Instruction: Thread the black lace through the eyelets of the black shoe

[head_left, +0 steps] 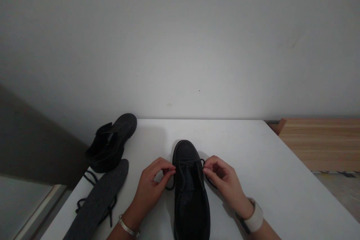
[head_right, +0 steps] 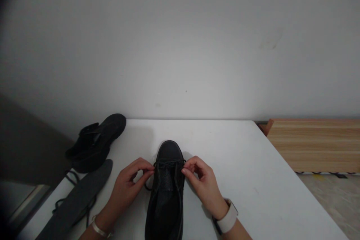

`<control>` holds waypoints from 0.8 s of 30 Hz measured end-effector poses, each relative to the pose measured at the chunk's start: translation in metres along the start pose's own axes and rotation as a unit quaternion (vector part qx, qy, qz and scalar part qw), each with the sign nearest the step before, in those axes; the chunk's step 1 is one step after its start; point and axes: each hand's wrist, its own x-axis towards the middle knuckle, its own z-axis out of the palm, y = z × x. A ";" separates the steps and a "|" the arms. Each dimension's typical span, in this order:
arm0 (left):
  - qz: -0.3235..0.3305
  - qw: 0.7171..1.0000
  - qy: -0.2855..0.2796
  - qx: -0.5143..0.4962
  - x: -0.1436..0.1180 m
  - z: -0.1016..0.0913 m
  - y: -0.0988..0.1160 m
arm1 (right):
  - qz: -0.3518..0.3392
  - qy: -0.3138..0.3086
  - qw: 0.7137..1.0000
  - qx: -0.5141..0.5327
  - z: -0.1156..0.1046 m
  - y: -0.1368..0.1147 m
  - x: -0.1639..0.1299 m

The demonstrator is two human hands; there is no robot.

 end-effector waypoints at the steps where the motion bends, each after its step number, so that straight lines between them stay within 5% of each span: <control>1: 0.001 1.000 0.000 0.002 0.000 0.000 0.000 | -0.004 -0.006 1.000 -0.002 0.000 -0.001 0.000; 10: 0.004 1.000 0.000 -0.001 -0.001 0.001 -0.001 | -0.078 -0.037 0.996 0.000 -0.002 -0.006 -0.003; 24: 0.007 1.000 -0.017 -0.015 -0.002 0.002 0.000 | -0.071 -0.042 0.997 0.007 -0.002 -0.003 -0.003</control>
